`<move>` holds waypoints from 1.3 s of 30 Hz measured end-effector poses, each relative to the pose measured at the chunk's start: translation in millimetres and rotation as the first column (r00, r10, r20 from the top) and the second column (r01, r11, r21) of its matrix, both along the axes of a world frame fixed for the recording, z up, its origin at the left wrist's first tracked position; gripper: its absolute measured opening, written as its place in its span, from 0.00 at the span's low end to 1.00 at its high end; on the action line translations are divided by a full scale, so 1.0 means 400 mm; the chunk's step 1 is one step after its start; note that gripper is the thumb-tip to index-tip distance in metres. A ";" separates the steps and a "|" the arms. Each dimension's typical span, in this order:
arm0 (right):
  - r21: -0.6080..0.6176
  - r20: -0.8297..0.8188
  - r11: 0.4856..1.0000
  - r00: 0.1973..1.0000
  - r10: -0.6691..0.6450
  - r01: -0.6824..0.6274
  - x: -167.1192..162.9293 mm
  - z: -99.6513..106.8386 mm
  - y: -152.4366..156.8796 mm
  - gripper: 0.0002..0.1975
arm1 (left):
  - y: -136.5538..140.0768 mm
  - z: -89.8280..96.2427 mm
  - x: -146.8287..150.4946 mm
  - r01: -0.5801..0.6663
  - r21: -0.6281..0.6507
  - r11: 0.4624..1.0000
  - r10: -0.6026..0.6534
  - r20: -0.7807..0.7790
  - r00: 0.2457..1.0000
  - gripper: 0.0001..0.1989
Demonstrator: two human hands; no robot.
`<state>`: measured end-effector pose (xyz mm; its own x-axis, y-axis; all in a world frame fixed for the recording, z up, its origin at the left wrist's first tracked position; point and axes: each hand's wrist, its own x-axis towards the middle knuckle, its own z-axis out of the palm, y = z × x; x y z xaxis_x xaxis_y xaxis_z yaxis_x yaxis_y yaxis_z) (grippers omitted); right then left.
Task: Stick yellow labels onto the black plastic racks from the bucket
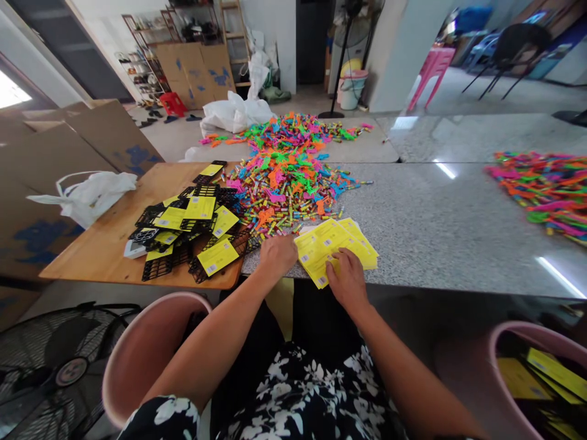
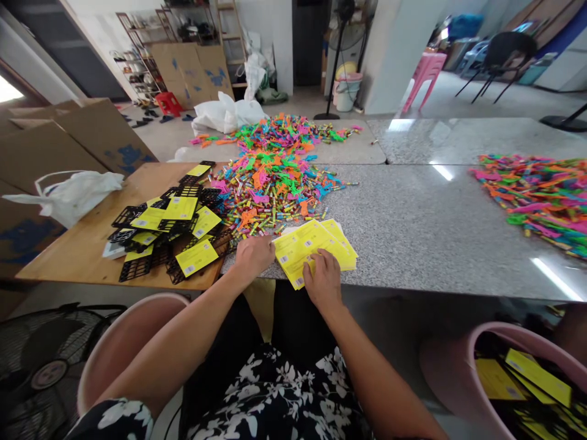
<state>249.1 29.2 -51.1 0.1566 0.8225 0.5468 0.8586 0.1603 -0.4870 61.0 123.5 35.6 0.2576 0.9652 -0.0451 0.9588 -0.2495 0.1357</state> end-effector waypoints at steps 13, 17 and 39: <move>-0.011 -0.019 1.000 1.000 0.001 -0.002 0.015 0.003 0.006 0.20 | 0.019 -0.048 -0.021 0.028 0.030 0.999 -0.035 0.288 0.957 0.27; -0.045 0.057 0.998 0.998 0.038 -0.036 0.012 -0.025 -0.004 0.22 | 0.000 -0.085 -0.008 0.102 0.030 0.994 -0.106 0.197 0.975 0.28; -0.051 0.119 0.998 0.992 0.042 -0.036 -0.003 -0.038 -0.024 0.19 | -0.021 -0.099 0.044 0.045 -0.001 0.999 -0.031 0.706 0.707 0.04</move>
<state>248.1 19.8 -66.4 0.0597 0.8530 0.5186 0.9050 0.1729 -0.3886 78.6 115.1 -4.1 0.2575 0.9547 0.1491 0.5709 -0.2748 0.7737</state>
